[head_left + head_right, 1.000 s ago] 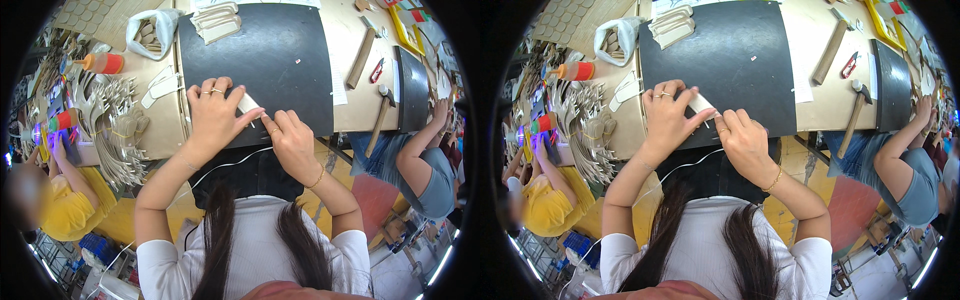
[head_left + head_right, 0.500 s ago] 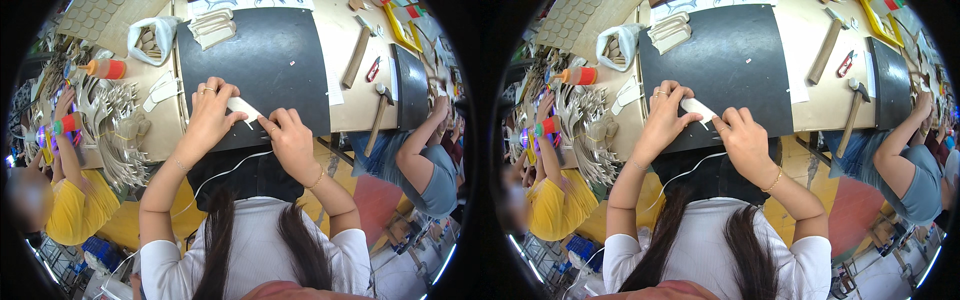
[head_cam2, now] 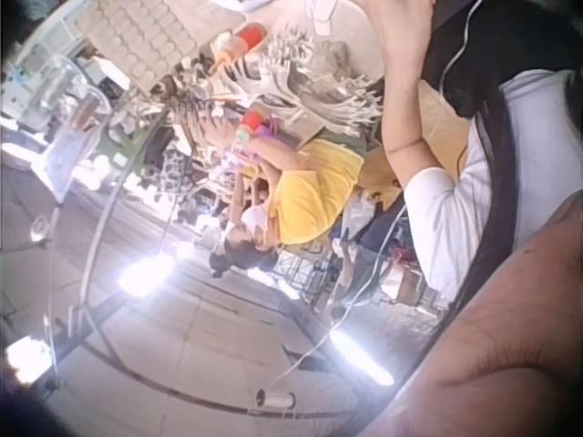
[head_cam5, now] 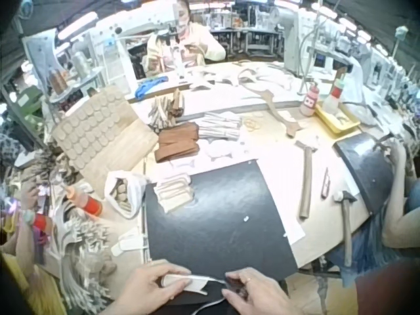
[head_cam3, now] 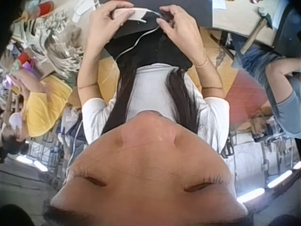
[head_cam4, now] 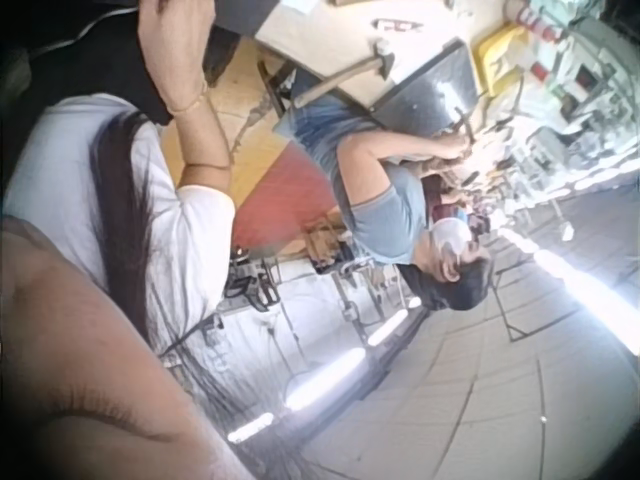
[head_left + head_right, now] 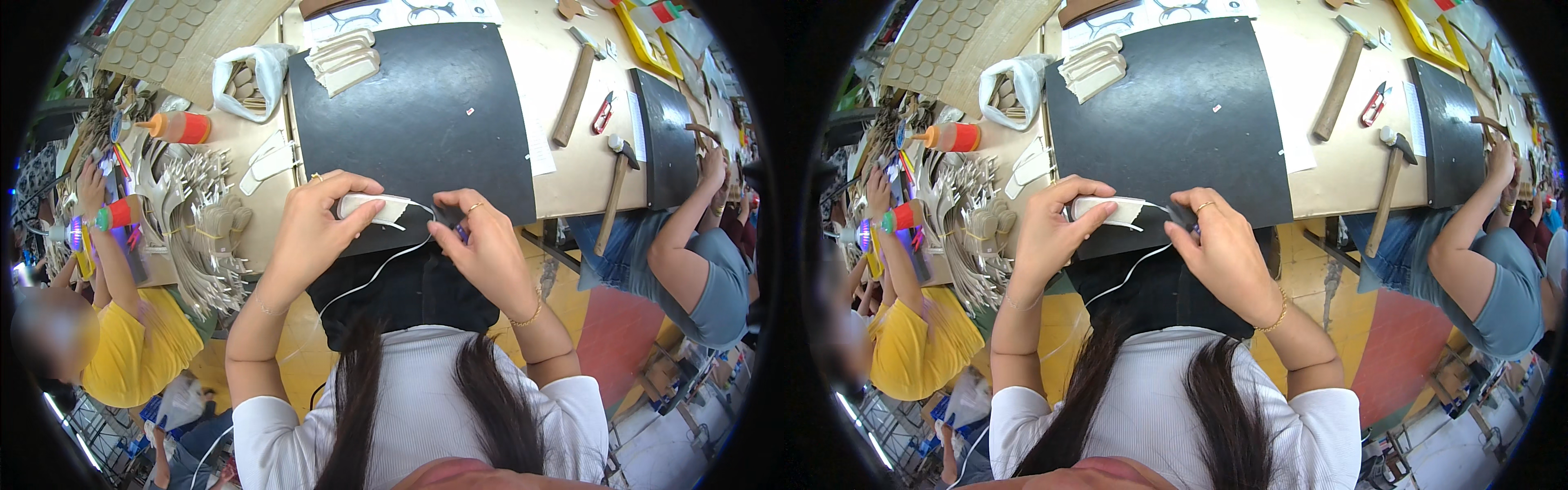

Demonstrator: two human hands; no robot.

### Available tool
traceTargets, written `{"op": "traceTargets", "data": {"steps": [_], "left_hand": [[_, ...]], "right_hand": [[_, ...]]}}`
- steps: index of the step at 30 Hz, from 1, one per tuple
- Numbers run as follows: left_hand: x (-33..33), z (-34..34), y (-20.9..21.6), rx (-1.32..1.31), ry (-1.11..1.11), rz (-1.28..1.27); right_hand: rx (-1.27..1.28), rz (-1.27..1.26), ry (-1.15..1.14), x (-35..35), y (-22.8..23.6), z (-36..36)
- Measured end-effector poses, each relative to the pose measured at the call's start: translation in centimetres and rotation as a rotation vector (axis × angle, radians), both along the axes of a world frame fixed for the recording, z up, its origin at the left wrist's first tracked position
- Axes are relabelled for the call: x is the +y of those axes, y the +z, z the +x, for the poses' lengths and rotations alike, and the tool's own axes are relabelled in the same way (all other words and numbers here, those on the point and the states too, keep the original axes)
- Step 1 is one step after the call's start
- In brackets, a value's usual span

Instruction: The person repeatedly wraps a white cable around small rectangular objects on a workbench, then places the wrapped items into a pile. The person handles the objects one at a time and continues the wrapping process throughout the clip.

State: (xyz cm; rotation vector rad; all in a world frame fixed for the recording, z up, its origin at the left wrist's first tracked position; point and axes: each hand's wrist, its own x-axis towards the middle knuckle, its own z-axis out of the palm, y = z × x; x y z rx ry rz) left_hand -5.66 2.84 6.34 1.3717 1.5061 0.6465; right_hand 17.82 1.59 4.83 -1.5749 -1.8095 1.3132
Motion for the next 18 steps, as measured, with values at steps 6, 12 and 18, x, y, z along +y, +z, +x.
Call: {"op": "traceTargets", "data": {"steps": [6, 12, 18], "left_hand": [[-0.6, -0.1, 0.9, 0.019, -0.026, 0.038], [-0.9, -0.2, 0.8, -0.011, -0.034, 0.044], [-1.1, -1.6, -0.7, -0.013, 0.062, 0.026]], "right_hand": [[0.019, 0.068, 0.005, -0.3, 0.6, -1.5], [0.013, 0.095, -0.011, -0.2, -0.3, -2.0], [-0.009, 0.09, -0.048, 0.5, -1.7, -1.5]]}}
